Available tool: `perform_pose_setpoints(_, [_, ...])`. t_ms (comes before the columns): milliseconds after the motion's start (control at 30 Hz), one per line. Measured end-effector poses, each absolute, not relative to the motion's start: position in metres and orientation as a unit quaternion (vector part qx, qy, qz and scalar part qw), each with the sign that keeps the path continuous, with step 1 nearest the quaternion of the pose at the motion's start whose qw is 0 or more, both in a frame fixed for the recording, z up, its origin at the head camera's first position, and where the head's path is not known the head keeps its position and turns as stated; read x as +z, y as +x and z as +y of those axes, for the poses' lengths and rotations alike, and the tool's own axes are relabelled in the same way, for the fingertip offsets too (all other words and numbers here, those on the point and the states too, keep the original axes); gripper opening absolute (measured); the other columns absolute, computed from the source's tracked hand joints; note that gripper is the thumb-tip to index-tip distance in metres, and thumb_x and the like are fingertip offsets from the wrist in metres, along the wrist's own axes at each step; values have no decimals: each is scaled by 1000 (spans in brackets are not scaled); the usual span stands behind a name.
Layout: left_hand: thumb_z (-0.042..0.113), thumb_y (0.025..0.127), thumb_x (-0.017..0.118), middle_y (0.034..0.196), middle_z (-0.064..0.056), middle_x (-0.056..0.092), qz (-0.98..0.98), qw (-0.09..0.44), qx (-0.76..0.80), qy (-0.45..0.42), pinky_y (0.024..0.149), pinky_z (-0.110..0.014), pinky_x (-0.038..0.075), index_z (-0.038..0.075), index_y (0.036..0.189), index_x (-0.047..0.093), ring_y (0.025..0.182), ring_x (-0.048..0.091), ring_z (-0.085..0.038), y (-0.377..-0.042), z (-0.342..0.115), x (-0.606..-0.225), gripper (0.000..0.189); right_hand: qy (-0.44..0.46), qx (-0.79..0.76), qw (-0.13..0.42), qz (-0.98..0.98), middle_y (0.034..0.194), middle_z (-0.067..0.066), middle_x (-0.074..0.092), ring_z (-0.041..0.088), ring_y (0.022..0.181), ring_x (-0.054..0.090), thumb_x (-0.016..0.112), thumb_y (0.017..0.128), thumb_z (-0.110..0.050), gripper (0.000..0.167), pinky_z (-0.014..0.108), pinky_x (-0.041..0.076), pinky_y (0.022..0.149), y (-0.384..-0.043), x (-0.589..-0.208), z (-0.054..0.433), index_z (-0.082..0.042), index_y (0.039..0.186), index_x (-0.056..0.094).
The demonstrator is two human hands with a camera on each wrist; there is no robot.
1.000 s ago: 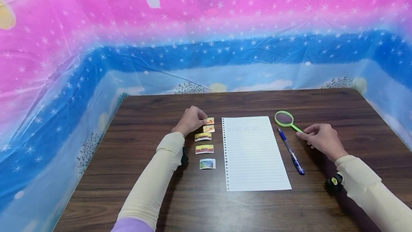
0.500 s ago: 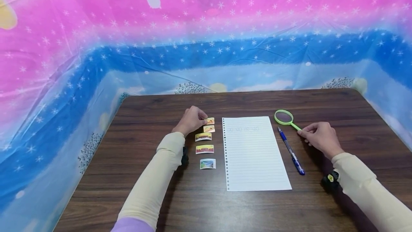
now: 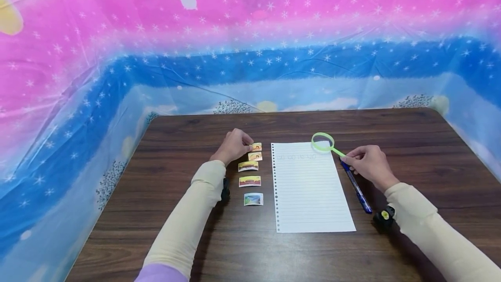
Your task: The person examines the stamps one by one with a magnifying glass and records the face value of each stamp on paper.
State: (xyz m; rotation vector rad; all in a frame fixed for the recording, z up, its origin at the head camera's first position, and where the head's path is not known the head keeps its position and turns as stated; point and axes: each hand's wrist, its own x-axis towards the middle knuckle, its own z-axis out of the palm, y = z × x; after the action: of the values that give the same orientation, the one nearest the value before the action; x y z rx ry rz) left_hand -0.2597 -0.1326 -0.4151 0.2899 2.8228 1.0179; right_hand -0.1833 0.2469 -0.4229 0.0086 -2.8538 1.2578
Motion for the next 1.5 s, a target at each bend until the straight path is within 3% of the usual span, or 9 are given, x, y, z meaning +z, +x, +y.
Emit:
perform_pose_setpoints(533, [8, 96, 69, 109, -12, 70, 934, 62, 336, 106, 90, -41, 55, 0, 113, 75, 101, 66, -26, -260, -133, -416, 19, 43, 404, -19, -914, 72, 10, 67, 18, 59, 59, 74, 93, -12, 15, 32, 46, 55, -194, -421, 169, 3, 94, 75])
perform_pose_setpoints(733, [8, 97, 69, 110, -12, 70, 934, 65, 336, 102, 89, -41, 55, 1, 114, 75, 102, 66, -26, -258, -133, -415, 20, 58, 398, -34, -915, 70, 7, 68, 16, 59, 61, 75, 92, -14, 14, 31, 48, 56, -198, -421, 147, 0, 92, 76])
perform_pose_setpoints(1500, [8, 97, 69, 113, -13, 69, 933, 63, 339, 99, 91, -42, 55, 0, 116, 74, 104, 65, -26, -259, -134, -416, 22, 66, 426, -36, -901, 73, 8, 68, 15, 60, 63, 76, 90, -10, 10, 28, 50, 55, -219, -426, 105, 0, 89, 75])
